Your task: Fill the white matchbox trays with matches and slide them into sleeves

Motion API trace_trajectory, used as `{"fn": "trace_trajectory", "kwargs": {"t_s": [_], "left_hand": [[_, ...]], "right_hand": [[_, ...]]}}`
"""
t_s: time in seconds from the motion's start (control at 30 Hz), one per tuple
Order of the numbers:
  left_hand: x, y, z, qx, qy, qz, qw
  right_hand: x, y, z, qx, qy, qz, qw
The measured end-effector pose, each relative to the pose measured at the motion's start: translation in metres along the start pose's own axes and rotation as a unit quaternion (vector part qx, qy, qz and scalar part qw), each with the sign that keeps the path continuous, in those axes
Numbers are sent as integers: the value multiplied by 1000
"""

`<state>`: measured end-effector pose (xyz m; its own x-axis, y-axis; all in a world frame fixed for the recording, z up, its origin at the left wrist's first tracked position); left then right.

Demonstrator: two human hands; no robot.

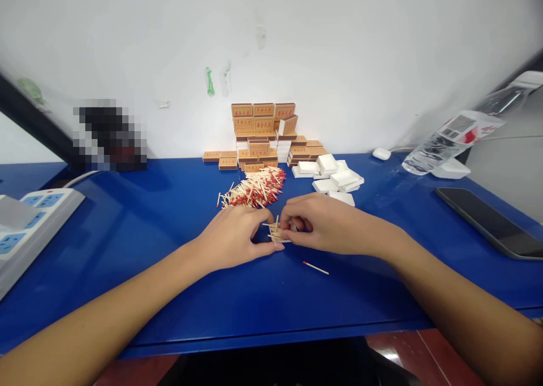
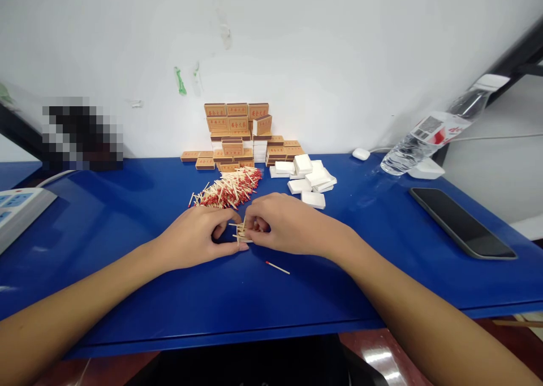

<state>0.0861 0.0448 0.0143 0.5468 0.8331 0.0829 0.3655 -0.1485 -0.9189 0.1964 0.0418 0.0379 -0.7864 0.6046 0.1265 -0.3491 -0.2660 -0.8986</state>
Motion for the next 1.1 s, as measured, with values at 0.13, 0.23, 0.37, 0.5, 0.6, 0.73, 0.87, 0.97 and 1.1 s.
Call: {"fn": "trace_trajectory", "kwargs": {"t_s": [0.13, 0.23, 0.37, 0.5, 0.6, 0.73, 0.87, 0.97, 1.1], "left_hand": [[1, 1, -1, 9, 1, 4, 1000], [1, 0, -1, 15, 0, 3, 1000], [0, 0, -1, 21, -1, 5, 1000], [0, 0, -2, 28, 1, 0, 1000], [0, 0, -2, 26, 3, -2, 1000], [0, 0, -2, 14, 3, 0, 1000], [0, 0, -2, 19, 2, -2, 1000], [0, 0, -2, 26, 7, -6, 1000], [0, 0, -2, 24, 13, -8, 1000]], "right_hand": [[3, -8, -9, -24, 56, -50, 997], [4, -6, -17, -27, 93, -62, 993], [6, 3, -22, 30, 103, -59, 992], [7, 0, -18, 132, 78, -89, 984], [4, -12, -14, 157, 59, -112, 979], [-1, -31, -5, 44, 31, -112, 992], [-2, -27, -2, -8, 17, -69, 997], [0, -14, -1, -5, 5, -39, 999], [2, -7, 4, 36, -14, -27, 999]]}}
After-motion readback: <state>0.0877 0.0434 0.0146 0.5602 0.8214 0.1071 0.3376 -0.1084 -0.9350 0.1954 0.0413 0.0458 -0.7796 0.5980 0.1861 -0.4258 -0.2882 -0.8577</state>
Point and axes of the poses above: each hand's wrist, its own x-axis towards the middle knuckle, its own y-axis out of the palm, z = x × y, the point moved 9 cm from there along x, towards the middle knuckle, and after that the axes turned 8 degrees about -y, right-handed, at the moved point
